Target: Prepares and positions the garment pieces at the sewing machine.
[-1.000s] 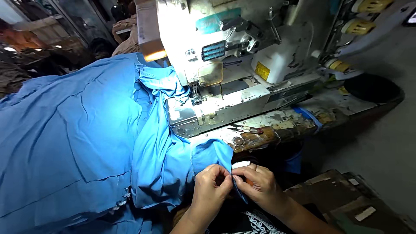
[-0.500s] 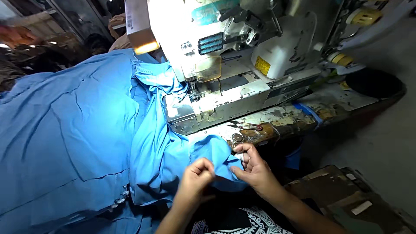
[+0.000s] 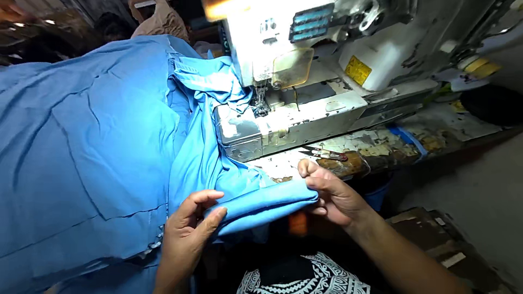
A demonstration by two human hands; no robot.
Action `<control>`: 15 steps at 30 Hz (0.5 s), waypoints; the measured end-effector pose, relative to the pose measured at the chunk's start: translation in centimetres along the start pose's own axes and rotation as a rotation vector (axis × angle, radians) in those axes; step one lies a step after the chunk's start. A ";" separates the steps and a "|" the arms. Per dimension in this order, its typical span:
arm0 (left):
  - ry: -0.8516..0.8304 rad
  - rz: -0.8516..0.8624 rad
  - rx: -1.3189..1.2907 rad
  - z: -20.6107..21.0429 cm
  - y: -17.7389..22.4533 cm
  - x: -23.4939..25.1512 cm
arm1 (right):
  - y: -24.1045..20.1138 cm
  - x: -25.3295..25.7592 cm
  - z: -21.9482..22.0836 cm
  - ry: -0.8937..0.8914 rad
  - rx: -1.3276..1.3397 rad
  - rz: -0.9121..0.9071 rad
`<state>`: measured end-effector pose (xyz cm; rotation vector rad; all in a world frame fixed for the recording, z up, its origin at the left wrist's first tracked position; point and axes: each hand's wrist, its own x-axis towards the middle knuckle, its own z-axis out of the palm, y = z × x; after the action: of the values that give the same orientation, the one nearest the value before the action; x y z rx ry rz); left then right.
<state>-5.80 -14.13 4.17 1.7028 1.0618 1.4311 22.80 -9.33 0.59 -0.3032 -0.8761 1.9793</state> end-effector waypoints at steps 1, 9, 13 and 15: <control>0.007 0.041 0.046 -0.2 0.1 0.0 | -0.2 0.0 0.1 -0.002 -0.117 -0.088; 0.135 0.362 0.425 1.1 0.5 0.2 | 1.5 -1.7 1.8 0.304 -1.272 -0.764; 0.111 0.016 -0.054 2.8 0.4 3.3 | 0.8 -0.6 1.6 0.283 -1.452 -0.893; 0.075 -0.045 -0.060 3.6 1.6 6.8 | -0.5 0.5 1.8 0.272 -1.507 -0.942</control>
<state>-1.48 -8.75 7.89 1.5843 1.0798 1.4931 21.89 -9.56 2.35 -0.7668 -1.7437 0.1490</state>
